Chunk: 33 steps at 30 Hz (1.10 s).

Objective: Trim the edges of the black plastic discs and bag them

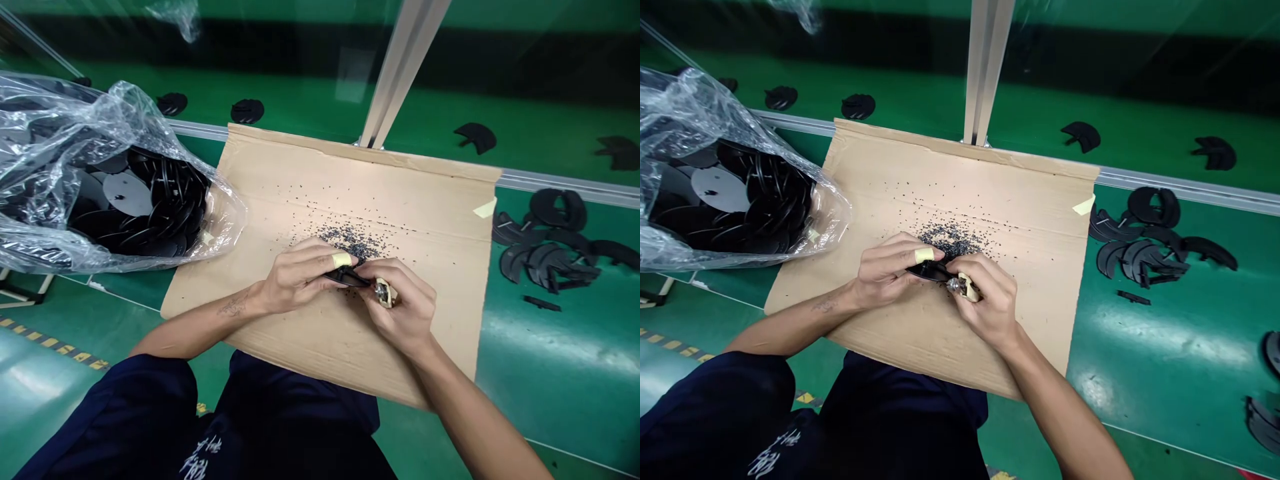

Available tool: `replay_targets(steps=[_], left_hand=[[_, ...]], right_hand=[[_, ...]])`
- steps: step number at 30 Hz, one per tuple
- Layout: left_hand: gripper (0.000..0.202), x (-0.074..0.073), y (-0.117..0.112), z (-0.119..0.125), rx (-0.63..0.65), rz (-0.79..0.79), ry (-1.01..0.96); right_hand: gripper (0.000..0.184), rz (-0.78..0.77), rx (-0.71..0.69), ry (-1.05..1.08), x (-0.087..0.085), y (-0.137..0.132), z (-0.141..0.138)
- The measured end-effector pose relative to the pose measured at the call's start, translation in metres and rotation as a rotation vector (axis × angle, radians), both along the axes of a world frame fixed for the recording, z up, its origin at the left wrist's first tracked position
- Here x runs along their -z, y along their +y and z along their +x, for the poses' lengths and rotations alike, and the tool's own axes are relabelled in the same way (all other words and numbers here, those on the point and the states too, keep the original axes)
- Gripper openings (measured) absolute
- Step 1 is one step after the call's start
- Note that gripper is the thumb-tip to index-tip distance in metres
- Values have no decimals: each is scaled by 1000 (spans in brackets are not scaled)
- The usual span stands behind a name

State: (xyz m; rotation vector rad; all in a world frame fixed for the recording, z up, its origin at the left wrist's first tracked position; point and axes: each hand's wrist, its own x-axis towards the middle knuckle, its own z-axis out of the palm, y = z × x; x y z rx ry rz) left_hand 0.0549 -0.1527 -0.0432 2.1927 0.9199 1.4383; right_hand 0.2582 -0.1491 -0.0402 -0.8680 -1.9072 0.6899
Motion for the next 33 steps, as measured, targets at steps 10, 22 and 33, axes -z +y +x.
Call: replay_targets(steps=[10, 22, 33], left_hand=[[23, -3, 2, -5, 12, 6, 54], [38, -1, 4, -8, 139, -190, -89], [24, -1, 1, -5, 103, -272, -96]], right_hand=[[15, -78, -52, 60, -3, 2, 0], [6, -219, -69, 151, -4, 3, -3], [5, -187, -60, 134, -11, 4, -1]])
